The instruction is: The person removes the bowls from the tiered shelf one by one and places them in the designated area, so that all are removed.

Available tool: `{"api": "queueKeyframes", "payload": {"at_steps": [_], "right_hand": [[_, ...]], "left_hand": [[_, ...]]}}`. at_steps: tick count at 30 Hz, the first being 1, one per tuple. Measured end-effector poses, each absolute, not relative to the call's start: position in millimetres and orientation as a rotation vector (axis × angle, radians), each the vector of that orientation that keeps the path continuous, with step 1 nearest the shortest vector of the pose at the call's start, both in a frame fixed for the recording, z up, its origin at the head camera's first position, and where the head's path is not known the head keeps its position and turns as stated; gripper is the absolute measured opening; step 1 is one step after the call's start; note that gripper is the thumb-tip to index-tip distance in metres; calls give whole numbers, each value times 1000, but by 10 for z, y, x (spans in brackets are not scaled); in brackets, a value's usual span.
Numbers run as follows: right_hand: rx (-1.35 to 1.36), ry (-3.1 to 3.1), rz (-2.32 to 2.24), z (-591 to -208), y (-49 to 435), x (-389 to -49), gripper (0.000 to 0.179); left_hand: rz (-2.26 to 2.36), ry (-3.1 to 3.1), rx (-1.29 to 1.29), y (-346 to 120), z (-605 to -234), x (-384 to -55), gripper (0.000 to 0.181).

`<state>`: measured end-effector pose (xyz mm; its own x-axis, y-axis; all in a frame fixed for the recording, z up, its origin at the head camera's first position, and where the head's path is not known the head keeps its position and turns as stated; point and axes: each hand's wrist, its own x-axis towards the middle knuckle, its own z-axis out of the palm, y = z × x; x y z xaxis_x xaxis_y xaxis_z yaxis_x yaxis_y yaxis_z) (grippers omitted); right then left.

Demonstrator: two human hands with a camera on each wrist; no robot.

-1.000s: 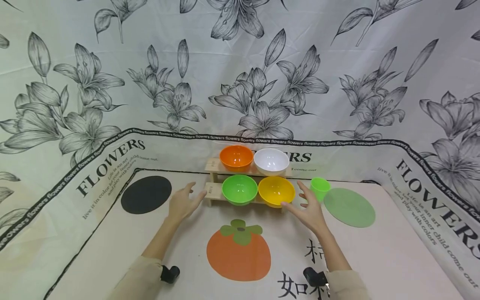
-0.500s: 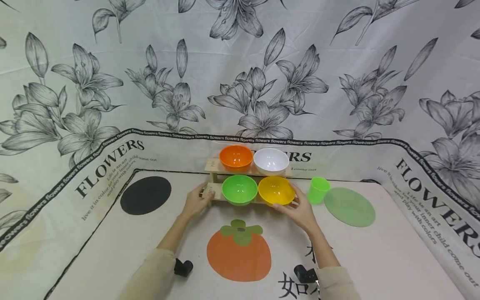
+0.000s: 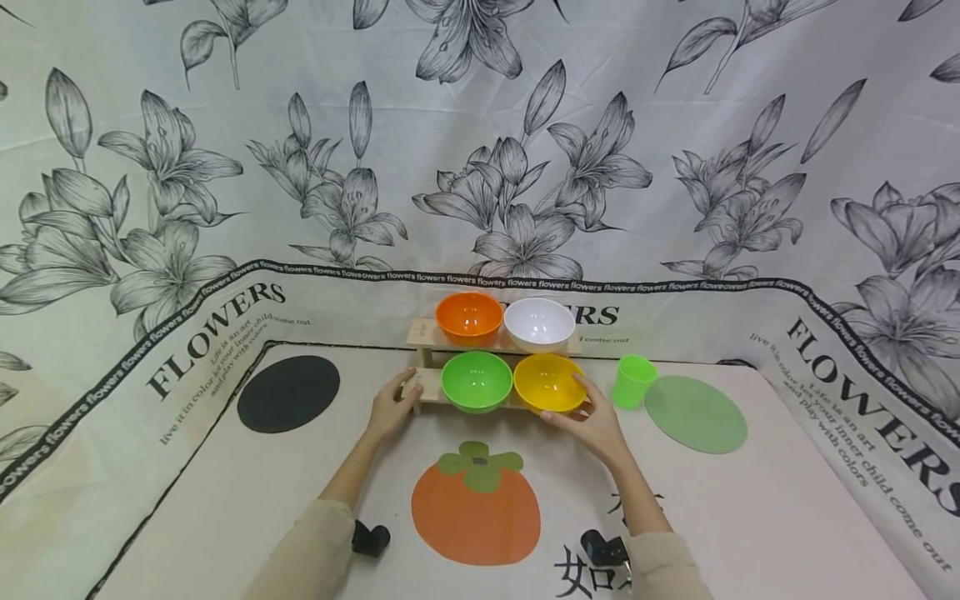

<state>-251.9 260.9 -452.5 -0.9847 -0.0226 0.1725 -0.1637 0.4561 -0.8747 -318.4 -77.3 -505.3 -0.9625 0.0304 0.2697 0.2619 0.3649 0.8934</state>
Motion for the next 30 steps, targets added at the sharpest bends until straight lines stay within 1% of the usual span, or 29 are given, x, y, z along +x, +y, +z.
{"api": "queueKeyframes", "payload": {"at_steps": [10, 17, 26, 30], "right_hand": [[165, -2536, 1605, -4522, 2609, -2500, 92], [187, -2514, 1594, -4523, 2609, -2452, 91], [212, -2484, 1628, -4515, 2612, -2249, 89], [216, -2510, 1638, -4511, 2619, -2128, 89]], "left_hand": [[-1776, -2323, -273, -783, -5111, -3203, 44], [-1834, -2275, -295, -802, -5141, -3212, 45], [-1919, -2221, -298, -806, -5170, -3219, 44], [-1963, -2207, -283, -797, -5100, -3165, 42]]}}
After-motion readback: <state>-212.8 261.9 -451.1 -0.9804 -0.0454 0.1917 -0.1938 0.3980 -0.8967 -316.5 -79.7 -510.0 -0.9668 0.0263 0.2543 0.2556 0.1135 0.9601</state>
